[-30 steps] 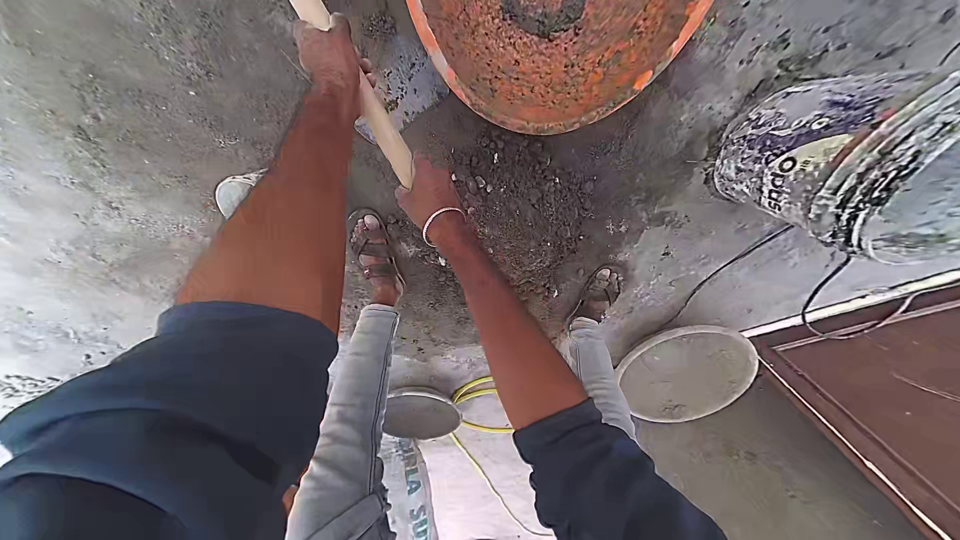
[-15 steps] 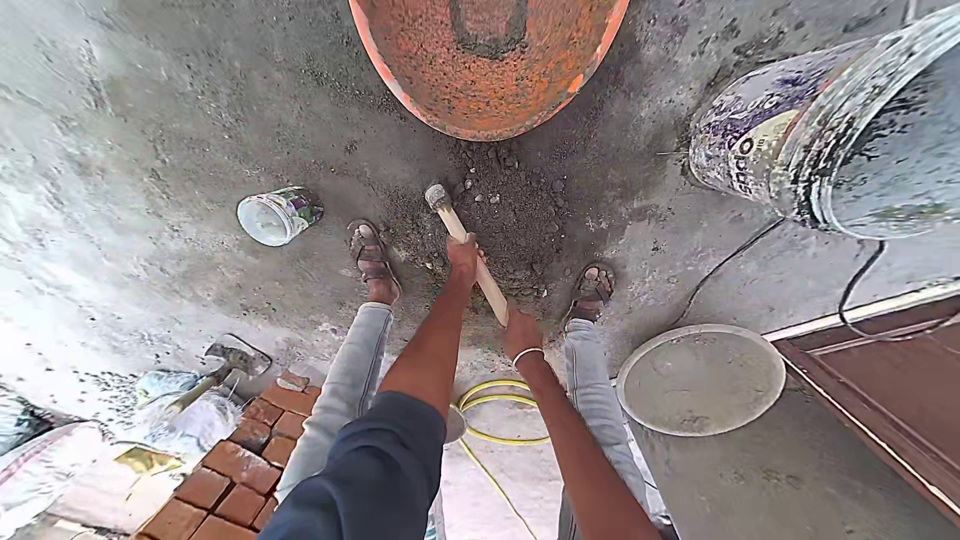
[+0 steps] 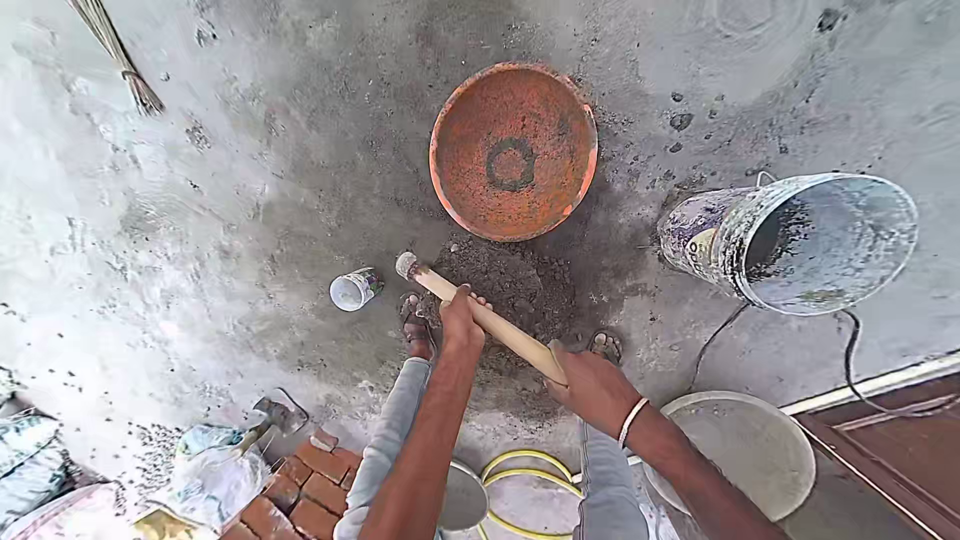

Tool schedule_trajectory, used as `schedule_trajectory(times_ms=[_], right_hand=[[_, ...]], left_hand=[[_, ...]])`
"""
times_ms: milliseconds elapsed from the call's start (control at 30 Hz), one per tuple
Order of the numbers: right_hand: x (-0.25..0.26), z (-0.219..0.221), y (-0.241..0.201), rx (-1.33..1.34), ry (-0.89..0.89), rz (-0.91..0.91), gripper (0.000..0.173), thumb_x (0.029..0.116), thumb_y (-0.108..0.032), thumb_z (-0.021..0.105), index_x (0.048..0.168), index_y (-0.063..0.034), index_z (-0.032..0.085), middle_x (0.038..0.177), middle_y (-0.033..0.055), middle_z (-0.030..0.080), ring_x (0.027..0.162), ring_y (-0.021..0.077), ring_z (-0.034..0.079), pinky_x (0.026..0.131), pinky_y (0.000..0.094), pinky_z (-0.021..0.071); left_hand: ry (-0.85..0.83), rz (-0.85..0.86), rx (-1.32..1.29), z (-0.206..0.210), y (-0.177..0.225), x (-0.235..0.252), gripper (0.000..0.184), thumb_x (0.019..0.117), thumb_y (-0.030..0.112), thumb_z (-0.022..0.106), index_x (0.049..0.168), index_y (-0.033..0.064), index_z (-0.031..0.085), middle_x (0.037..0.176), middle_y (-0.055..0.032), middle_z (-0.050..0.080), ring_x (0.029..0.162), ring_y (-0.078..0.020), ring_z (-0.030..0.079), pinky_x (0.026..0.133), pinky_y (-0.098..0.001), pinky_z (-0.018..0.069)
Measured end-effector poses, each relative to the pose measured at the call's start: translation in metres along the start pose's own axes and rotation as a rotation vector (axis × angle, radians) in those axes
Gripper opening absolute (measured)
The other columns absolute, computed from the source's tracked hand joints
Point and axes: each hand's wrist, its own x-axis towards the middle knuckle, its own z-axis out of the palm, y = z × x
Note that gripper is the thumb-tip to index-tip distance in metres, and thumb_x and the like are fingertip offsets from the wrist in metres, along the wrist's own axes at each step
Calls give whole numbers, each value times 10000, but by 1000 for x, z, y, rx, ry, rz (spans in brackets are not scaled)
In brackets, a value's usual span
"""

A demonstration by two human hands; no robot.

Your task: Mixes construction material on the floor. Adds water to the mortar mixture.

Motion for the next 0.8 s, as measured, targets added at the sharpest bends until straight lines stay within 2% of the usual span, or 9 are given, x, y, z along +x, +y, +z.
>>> schedule_trajectory(times_ms=[67, 167, 267, 367, 500, 567, 633, 733, 800], right_hand=[[1, -37, 27, -130, 87, -33, 510, 1018, -249, 632, 1445, -5, 497, 1155, 288, 673, 1121, 469, 655, 936, 612, 499], [55, -83, 93, -209, 484, -62, 390, 904, -86, 765, 1271, -10, 655, 1109, 265, 709, 1025, 490, 684, 826, 669, 517], [135, -149, 126, -221, 640, -97, 408, 869, 10, 749, 1263, -8, 642, 1236, 267, 670, 1156, 490, 636, 971, 684, 451], [181, -189, 103, -196, 713, -183, 416, 852, 7, 751, 1253, -5, 639, 1251, 280, 657, 1218, 489, 602, 1037, 687, 399], [178, -152, 55, -128, 700, -243, 453, 848, -38, 773, 1280, -10, 638, 1287, 244, 655, 1268, 445, 578, 1071, 655, 387], [154, -97, 43, -113, 615, -244, 433, 873, -105, 781, 1274, -11, 647, 1241, 236, 681, 1199, 430, 626, 1029, 624, 430], [123, -34, 38, -84, 473, -241, 373, 921, -202, 765, 1232, -25, 658, 1135, 228, 709, 1074, 428, 681, 900, 616, 517], [87, 53, 28, 6, 134, -162, 518, 1009, -384, 634, 1388, -36, 573, 1196, 255, 688, 1148, 435, 662, 958, 613, 506], [76, 119, 21, 125, 73, -72, 500, 1000, -383, 650, 1337, -16, 616, 1164, 251, 701, 1126, 421, 676, 955, 594, 523]], left_hand=[[-38, 28, -146, 22, 11, -30, 164, 1050, 98, 521, 1196, 61, 457, 864, -79, 497, 665, -180, 565, 651, -334, 565], [-115, -12, -313, 71, 14, -54, 309, 1052, 100, 523, 1348, 69, 439, 1084, -108, 546, 949, -226, 608, 904, -388, 542], [-176, 26, -360, 118, 16, -55, 349, 1054, 90, 527, 1388, 32, 442, 1268, -142, 547, 1170, -256, 559, 1059, -417, 454], [-261, 196, -358, 122, 25, -57, 430, 1071, 124, 524, 1469, 37, 387, 1444, -145, 485, 1370, -257, 472, 1171, -407, 380], [-258, 318, -298, 67, 46, -53, 358, 1082, 149, 502, 1413, 23, 449, 1353, -138, 562, 1283, -248, 551, 1113, -423, 442], [-213, 273, -248, 22, 50, -47, 266, 1083, 150, 482, 1325, 39, 489, 1248, -123, 613, 1183, -246, 611, 1047, -430, 491], [-168, 200, -177, -22, 48, -35, 239, 1078, 155, 478, 1290, 45, 500, 1175, -130, 637, 1088, -252, 652, 967, -433, 539], [-95, 80, -26, -70, 30, -1, 172, 1055, 141, 501, 1194, 41, 520, 1021, -127, 630, 928, -249, 658, 854, -421, 564], [-51, -17, 62, -96, 2, 37, 118, 1022, 125, 555, 1097, 35, 568, 919, -121, 638, 826, -246, 659, 780, -413, 580]])
